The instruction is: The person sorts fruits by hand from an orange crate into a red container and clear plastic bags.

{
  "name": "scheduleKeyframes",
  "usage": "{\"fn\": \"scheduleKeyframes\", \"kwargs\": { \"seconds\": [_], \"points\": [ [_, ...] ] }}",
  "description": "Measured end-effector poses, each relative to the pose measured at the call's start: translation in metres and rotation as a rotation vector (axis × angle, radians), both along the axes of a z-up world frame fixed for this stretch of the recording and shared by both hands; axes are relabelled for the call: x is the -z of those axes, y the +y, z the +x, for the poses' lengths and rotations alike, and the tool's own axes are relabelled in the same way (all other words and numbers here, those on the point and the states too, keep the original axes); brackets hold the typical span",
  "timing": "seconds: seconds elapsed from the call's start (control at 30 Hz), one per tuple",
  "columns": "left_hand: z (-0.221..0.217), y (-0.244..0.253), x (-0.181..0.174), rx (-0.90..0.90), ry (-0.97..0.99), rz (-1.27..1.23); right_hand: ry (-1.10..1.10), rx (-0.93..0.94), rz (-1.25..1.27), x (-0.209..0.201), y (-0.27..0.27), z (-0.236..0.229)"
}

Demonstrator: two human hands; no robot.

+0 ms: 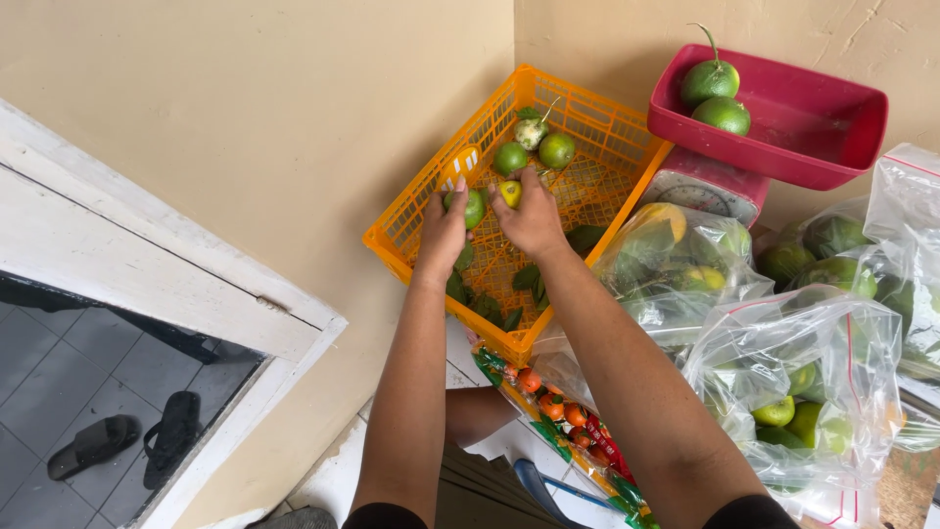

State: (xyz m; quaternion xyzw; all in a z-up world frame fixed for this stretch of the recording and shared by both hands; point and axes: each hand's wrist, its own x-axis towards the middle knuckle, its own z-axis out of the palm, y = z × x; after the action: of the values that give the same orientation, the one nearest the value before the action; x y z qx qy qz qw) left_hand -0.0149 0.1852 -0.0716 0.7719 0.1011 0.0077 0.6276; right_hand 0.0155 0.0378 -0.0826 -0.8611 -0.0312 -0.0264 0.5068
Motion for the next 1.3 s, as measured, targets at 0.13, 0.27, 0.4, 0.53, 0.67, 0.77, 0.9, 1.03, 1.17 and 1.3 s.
{"fn": "scheduleKeyframes", "kwargs": {
  "seconds": [0.13,0.27,0.4,0.53,0.67,0.77,0.9,1.03,1.17,1.3],
  "points": [
    [0.006,0.007,0.009,0.038,-0.139,-0.035,-0.114,-0.024,0.081,0.007,0.0,0.002],
    [0.02,0.013,0.029,0.061,-0.259,-0.029,-0.212,-0.066,0.134,0.0,0.0,-0.004],
    [-0.002,0.004,0.002,0.07,-0.264,-0.144,-0.23,-0.018,0.176,0.004,-0.002,-0.002],
    [0.003,0.008,0.006,0.068,-0.238,-0.203,-0.214,0.066,0.164,-0.006,-0.002,-0.008],
    [0.005,0.007,0.008,0.021,-0.24,-0.208,-0.145,0.06,0.222,0.006,-0.001,0.001],
    [0.008,0.006,0.012,-0.002,-0.246,-0.165,-0.16,0.017,0.204,0.013,-0.002,0.005],
    [0.007,0.007,0.014,-0.024,-0.285,-0.106,-0.169,-0.033,0.19,0.012,-0.004,0.005],
    [0.022,0.01,0.031,-0.025,-0.319,-0.077,-0.163,-0.056,0.225,0.0,-0.003,-0.006],
    [0.017,0.009,0.029,-0.022,-0.308,-0.056,-0.146,-0.054,0.22,0.001,-0.004,-0.004],
    [0.005,0.005,0.01,-0.082,-0.287,-0.047,-0.037,0.013,0.102,-0.007,-0.004,-0.009]
  ]
}}
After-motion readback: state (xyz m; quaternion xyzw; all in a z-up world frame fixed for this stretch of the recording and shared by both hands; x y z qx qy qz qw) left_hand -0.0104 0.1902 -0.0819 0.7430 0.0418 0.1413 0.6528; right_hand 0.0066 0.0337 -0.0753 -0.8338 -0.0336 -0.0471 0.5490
